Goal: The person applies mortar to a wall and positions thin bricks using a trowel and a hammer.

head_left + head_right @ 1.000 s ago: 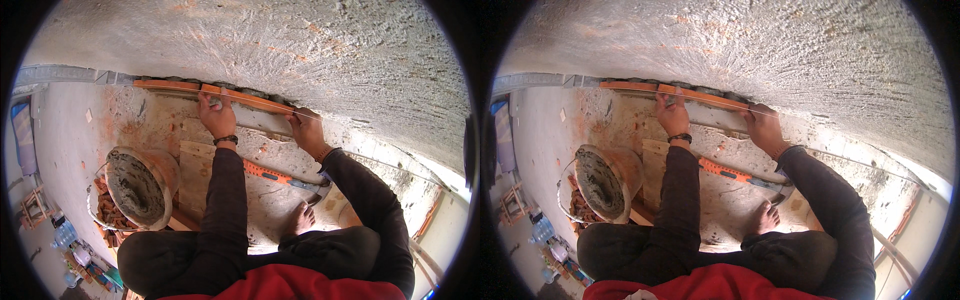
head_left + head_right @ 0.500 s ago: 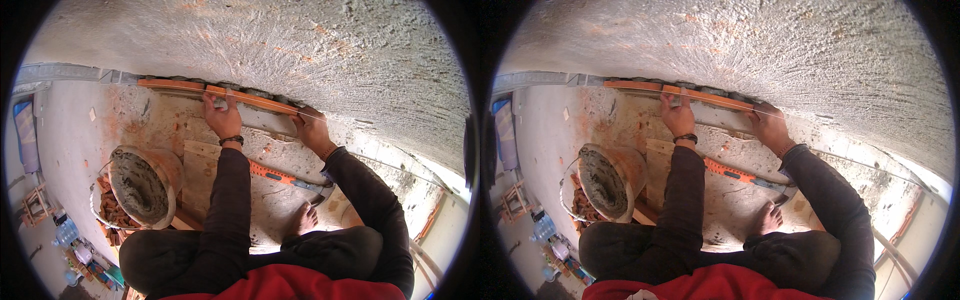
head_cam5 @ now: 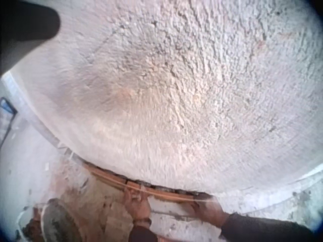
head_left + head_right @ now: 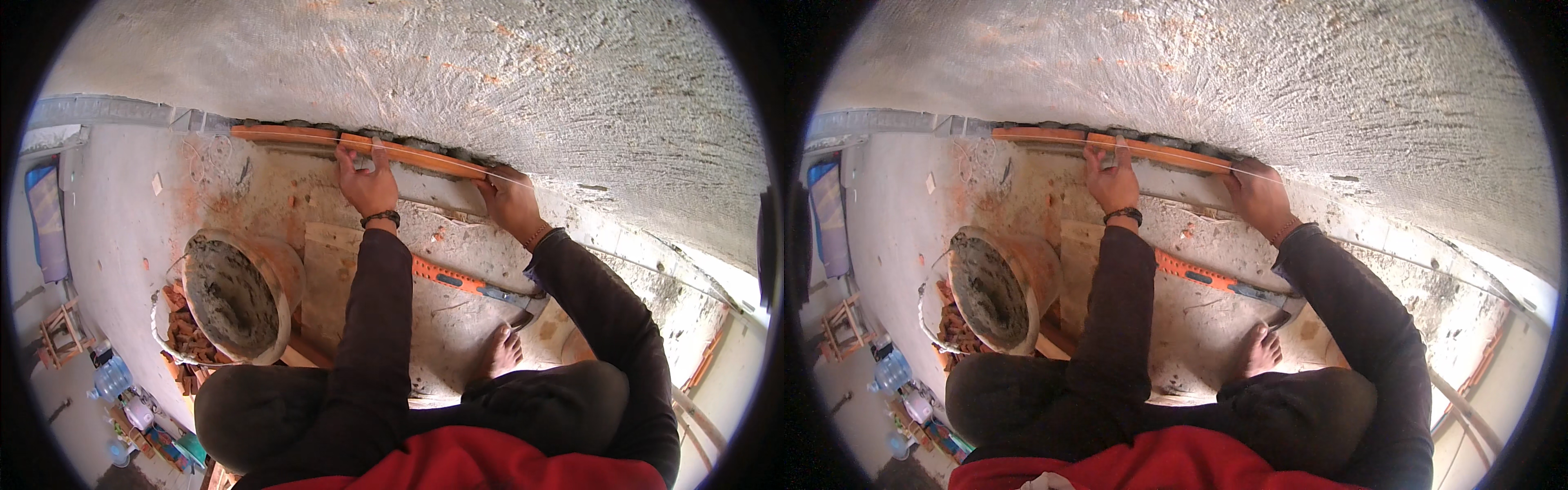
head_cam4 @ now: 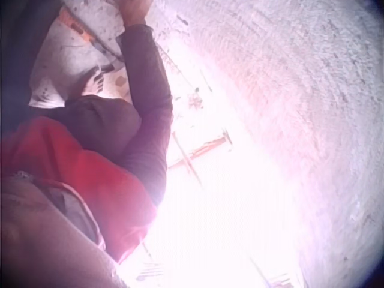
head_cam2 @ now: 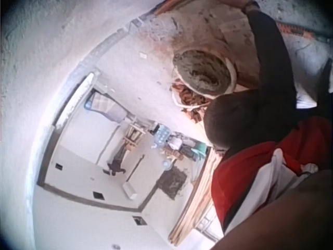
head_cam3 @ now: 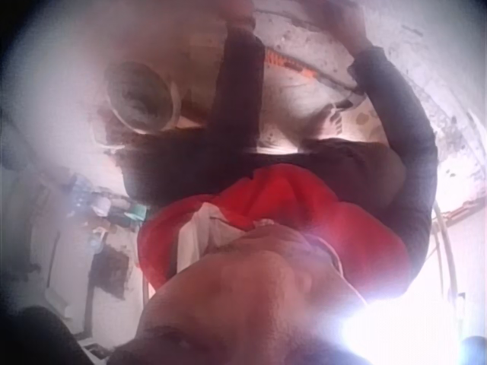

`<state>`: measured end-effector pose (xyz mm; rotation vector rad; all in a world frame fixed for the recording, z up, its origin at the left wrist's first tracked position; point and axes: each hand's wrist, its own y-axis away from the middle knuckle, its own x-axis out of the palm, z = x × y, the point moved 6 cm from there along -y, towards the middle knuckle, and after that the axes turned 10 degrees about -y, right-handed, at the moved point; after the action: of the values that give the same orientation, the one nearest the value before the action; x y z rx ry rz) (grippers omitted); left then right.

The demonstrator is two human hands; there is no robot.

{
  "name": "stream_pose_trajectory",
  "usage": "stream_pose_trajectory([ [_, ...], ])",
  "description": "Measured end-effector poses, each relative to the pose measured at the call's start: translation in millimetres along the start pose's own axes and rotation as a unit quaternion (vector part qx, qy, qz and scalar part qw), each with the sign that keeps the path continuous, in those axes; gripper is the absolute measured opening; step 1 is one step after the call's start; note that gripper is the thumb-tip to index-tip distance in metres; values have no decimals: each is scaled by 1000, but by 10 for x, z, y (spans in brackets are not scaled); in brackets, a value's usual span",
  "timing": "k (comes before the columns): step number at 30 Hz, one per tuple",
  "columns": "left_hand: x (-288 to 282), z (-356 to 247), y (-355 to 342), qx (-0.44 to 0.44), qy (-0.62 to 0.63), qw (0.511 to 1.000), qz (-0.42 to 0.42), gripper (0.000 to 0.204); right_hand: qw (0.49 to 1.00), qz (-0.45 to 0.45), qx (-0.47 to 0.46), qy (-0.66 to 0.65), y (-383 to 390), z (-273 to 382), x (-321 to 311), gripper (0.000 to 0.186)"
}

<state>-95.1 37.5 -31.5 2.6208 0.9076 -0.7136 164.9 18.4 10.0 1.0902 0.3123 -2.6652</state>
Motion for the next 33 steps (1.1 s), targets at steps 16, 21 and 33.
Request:
stream_pose_trajectory([
  [16,-17,-65,15,31,-14,999,-19,82,999,-27,6,26,13,7,10,23],
  [21,7,-89,61,31,-15,999,9,84,999,-21,15,19,52,-29,-12,20],
  [33,-19,-30,38,-27,40,999,-4,82,994,-108,-3,-31,24,25,5,17],
])
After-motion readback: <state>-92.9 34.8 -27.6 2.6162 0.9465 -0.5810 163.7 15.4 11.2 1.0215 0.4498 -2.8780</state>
